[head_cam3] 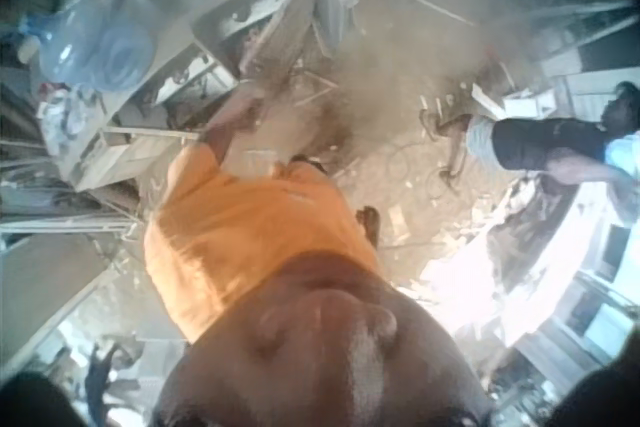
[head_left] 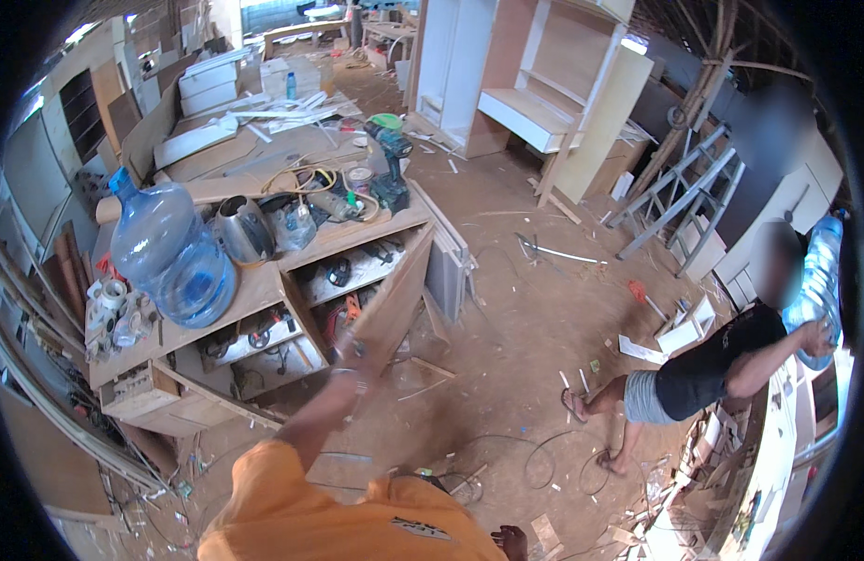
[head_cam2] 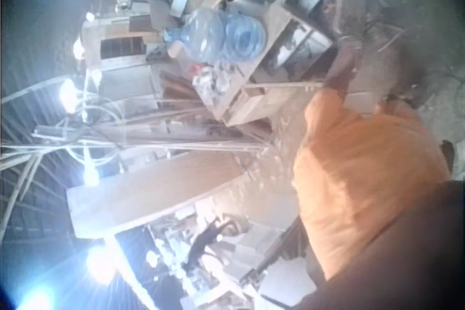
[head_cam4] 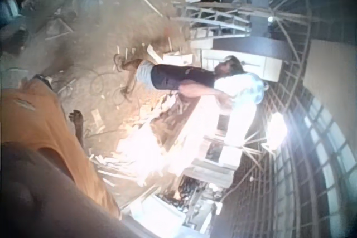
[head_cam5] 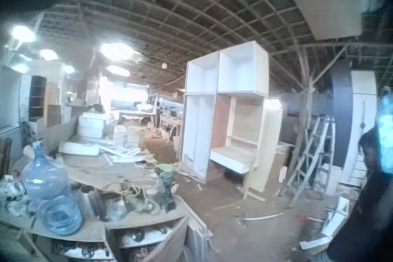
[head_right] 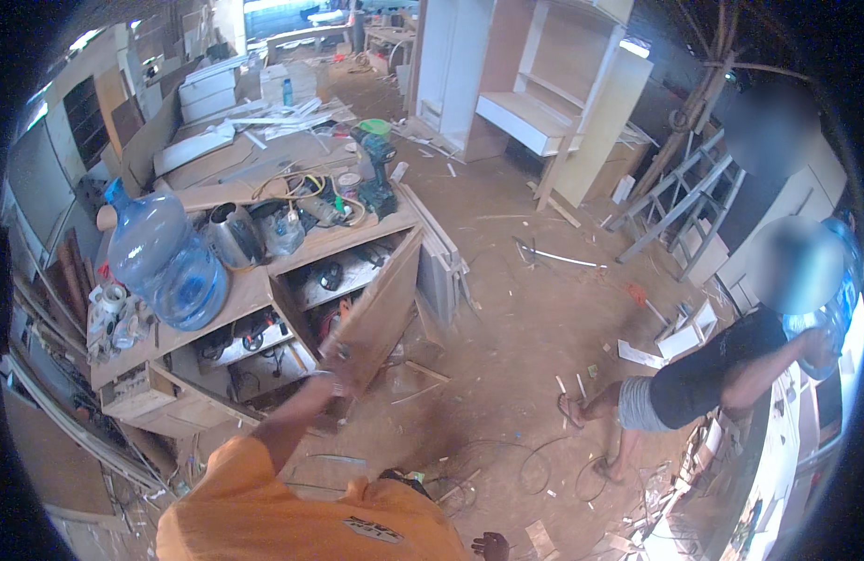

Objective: The person retrieves metal drawer slides from a cabinet, positions one on the side of a wooden drawer box, and attaches it using a power drill.

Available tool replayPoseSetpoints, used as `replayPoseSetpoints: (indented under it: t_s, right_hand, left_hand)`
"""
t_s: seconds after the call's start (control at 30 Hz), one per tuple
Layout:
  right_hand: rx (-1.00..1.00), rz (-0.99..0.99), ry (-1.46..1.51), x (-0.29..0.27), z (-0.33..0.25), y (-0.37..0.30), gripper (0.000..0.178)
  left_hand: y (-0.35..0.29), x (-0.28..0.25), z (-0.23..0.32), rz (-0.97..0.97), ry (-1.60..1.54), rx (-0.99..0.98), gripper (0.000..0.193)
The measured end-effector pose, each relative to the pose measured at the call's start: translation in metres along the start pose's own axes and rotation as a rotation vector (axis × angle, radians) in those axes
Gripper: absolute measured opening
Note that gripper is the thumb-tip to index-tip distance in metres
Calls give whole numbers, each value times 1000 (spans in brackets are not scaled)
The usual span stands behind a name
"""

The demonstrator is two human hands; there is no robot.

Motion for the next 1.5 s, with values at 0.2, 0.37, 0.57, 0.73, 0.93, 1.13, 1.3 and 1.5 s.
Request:
replayPoseSetpoints:
  t_s: [0.2, 0.37, 0.57, 0.73, 0.93, 1.13, 1.3, 1.5]
  right_hand:
    - [265, -102, -190, 5, -13, 32, 30]
    - [289, -195, -724, -89, 53, 168, 30]
    - [-242, -113, -845, 47, -191, 132, 31]
    - [-36, -48, -344, -13, -185, 195, 23]
    - [-235, -203, -1041, -89, -115, 295, 23]
    - [-49, -694, -942, -193, -38, 360, 20]
    - [248, -560, -874, -211, -229, 512, 27]
    - [-258, -367, 49, -204, -605, 694, 34]
  left_hand:
    - [-277, 57, -230, 1202, -249, -1056, 45]
    - [-294, 265, -235, 790, -1816, -1523, 73]
    - [-211, 212, -225, 679, -1923, -1346, 74]
    - [-144, 115, -206, 898, -1364, -1272, 69]
    - [-35, 23, -72, 919, -816, -1193, 63]
    - [185, 65, 182, -358, -731, -560, 56]
    - [354, -98, 327, -215, -105, 475, 41]
    - [498, -285, 340, -92, -1645, 83, 27]
Point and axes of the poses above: each hand's wrist, its own y-axis towards the middle knuckle, its own x-axis out of the palm, z = x × y, the point moved 5 cm from there along y, towards the middle knuckle, and after that the axes turned 3 degrees about -z, right-handed, at the moved point
